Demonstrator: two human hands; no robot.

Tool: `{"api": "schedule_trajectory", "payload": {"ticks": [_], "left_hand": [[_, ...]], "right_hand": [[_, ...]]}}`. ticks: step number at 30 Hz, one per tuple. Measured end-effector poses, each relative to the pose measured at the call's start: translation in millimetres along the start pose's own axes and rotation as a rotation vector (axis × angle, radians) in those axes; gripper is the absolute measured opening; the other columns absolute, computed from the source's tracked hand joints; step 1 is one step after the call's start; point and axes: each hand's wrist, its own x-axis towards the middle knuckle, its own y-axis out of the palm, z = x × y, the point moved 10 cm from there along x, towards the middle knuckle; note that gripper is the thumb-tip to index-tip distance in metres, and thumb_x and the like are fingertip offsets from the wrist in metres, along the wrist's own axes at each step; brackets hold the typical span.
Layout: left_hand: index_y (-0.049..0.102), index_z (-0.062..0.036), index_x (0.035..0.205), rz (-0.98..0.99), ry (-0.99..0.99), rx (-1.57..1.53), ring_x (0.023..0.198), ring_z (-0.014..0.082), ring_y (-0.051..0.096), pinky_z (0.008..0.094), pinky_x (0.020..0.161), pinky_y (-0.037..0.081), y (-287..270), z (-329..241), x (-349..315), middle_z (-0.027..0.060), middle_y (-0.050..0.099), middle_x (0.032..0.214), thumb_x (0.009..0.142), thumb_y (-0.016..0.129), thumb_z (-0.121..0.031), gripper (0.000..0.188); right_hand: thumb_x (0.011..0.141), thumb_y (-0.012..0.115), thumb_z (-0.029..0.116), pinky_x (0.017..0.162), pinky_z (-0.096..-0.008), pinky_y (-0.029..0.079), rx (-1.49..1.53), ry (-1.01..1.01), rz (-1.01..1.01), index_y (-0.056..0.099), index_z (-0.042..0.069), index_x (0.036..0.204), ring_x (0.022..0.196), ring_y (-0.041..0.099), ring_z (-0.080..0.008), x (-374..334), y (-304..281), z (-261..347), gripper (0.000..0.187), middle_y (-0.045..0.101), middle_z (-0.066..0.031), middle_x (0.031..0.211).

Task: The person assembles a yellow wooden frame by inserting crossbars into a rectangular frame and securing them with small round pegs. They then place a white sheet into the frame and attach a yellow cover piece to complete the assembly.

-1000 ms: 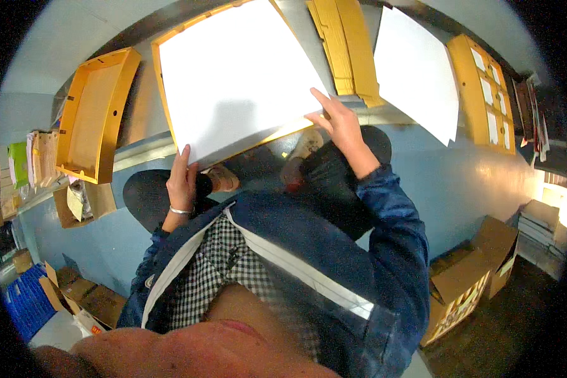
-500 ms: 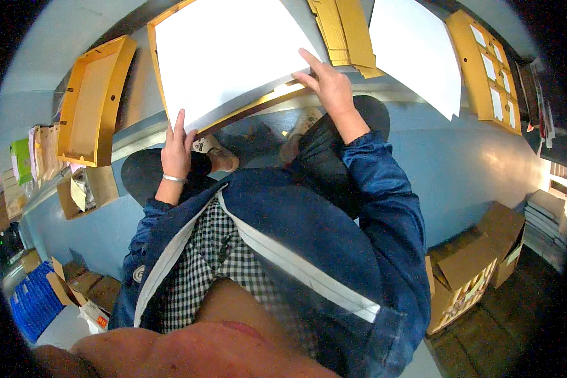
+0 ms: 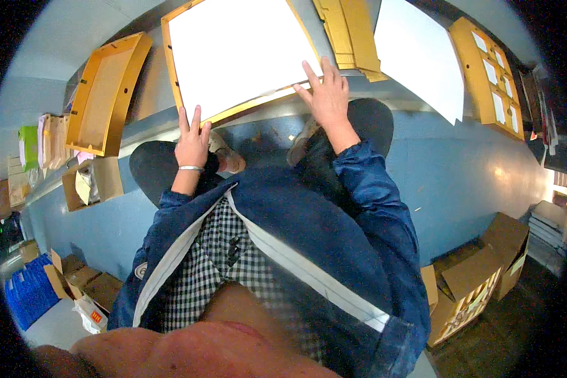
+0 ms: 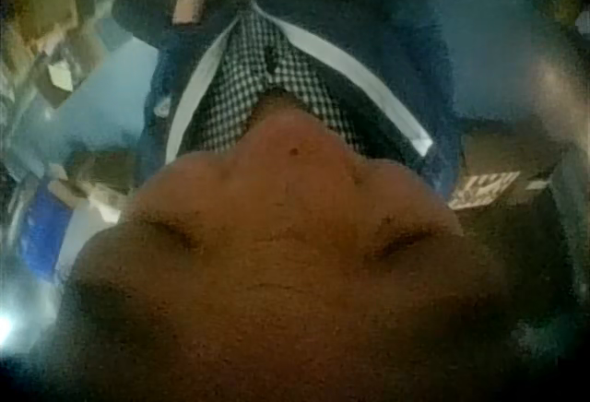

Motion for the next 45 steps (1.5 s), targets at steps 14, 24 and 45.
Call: {"api": "schedule_trajectory", "payload": {"ticks": [14,24,45], "left_hand": [[0.032,-0.0221,0.158,0.124,0.164,0.155,0.152,0.0434,0.016,0.0616,0.119,0.017,29,-50,173,0.0205,0.02,0.165,0.099,0.042,-0.063,0.073],[0.035,-0.0219,0.157,0.432,0.124,0.002,0.151,0.0423,0.017,0.0636,0.119,0.013,63,-31,192,0.0191,0.021,0.165,0.092,0.045,-0.071,0.082],[0.055,0.008,0.129,0.114,-0.346,-0.921,0.106,0.0269,0.062,0.0379,0.093,0.049,90,121,181,0.018,0.064,0.12,0.102,0.053,-0.037,0.053]], "right_hand": [[0.1,0.047,0.053,0.12,-0.0483,0.025,-0.049,-0.128,0.146,0.042,0.001,0.15,0.147,0.03,-0.0368,137,83,48,0.072,0.035,-0.0228,0.157],[0.099,0.048,0.055,0.121,-0.0476,0.025,-0.026,-0.022,0.596,0.036,0.004,0.154,0.149,0.029,-0.0373,166,86,65,0.076,0.032,-0.0235,0.159],[0.082,0.072,0.055,0.102,-0.0493,0.047,0.093,0.628,0.227,0.05,0.005,0.142,0.125,0.054,-0.0403,133,60,-207,0.081,0.057,-0.0226,0.135]]}}
